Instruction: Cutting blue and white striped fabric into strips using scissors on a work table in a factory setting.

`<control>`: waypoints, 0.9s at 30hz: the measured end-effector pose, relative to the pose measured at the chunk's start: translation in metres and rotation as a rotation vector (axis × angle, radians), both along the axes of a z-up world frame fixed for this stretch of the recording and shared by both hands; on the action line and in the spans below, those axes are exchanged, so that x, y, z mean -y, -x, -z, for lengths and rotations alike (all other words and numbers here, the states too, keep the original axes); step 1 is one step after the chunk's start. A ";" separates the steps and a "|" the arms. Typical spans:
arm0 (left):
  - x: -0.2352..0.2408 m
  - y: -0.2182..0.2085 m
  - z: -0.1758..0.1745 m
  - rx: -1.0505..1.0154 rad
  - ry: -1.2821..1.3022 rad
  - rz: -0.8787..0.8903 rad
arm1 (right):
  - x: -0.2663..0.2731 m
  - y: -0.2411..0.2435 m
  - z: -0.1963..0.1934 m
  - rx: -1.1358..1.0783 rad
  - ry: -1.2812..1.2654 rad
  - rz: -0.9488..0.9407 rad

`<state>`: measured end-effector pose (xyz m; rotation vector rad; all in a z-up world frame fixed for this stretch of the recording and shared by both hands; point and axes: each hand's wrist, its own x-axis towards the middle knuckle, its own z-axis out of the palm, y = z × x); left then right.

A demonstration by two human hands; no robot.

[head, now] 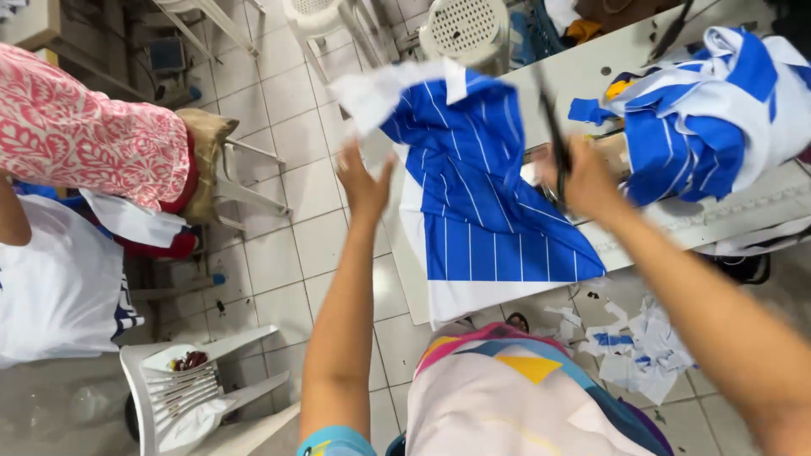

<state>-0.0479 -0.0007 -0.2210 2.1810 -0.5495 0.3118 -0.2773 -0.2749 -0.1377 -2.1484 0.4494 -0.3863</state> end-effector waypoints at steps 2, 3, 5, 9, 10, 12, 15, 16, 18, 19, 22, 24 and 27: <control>-0.031 0.041 0.074 -0.213 -0.174 -0.025 | -0.026 0.039 0.091 -0.034 -0.057 -0.050; -0.045 0.057 0.111 -0.360 -0.330 -0.031 | -0.041 0.058 0.139 -0.165 -0.177 0.028; -0.061 0.085 0.164 -0.511 -0.485 -0.038 | -0.079 0.083 0.197 -0.301 -0.294 0.107; -0.052 0.123 0.185 -0.524 -0.634 0.004 | -0.134 0.095 0.230 -0.584 -0.492 0.158; -0.046 0.129 0.178 -0.510 -0.636 -0.013 | -0.144 0.096 0.234 -0.677 -0.492 0.127; -0.039 0.135 0.183 -0.576 -0.580 -0.039 | -0.152 0.085 0.211 -0.675 -0.492 0.113; -0.037 0.131 0.173 -0.725 -0.331 -0.041 | -0.153 0.065 0.194 -0.630 -0.478 0.080; -0.036 0.128 0.167 -0.818 -0.135 -0.010 | -0.150 0.060 0.192 -0.601 -0.463 0.068; -0.033 0.130 0.143 -0.872 0.013 0.055 | -0.152 0.045 0.191 -0.547 -0.448 0.086; -0.035 0.135 0.130 -0.922 0.164 0.105 | -0.155 0.041 0.190 -0.495 -0.433 0.091; -0.024 0.147 0.091 -0.893 0.247 0.224 | -0.165 0.007 0.121 -0.428 -0.456 0.153; -0.017 0.153 0.048 -0.743 0.187 0.254 | -0.163 -0.004 0.109 -0.416 -0.411 0.136; -0.007 0.144 0.016 -0.466 0.058 0.280 | -0.159 -0.024 0.106 -0.354 -0.352 0.107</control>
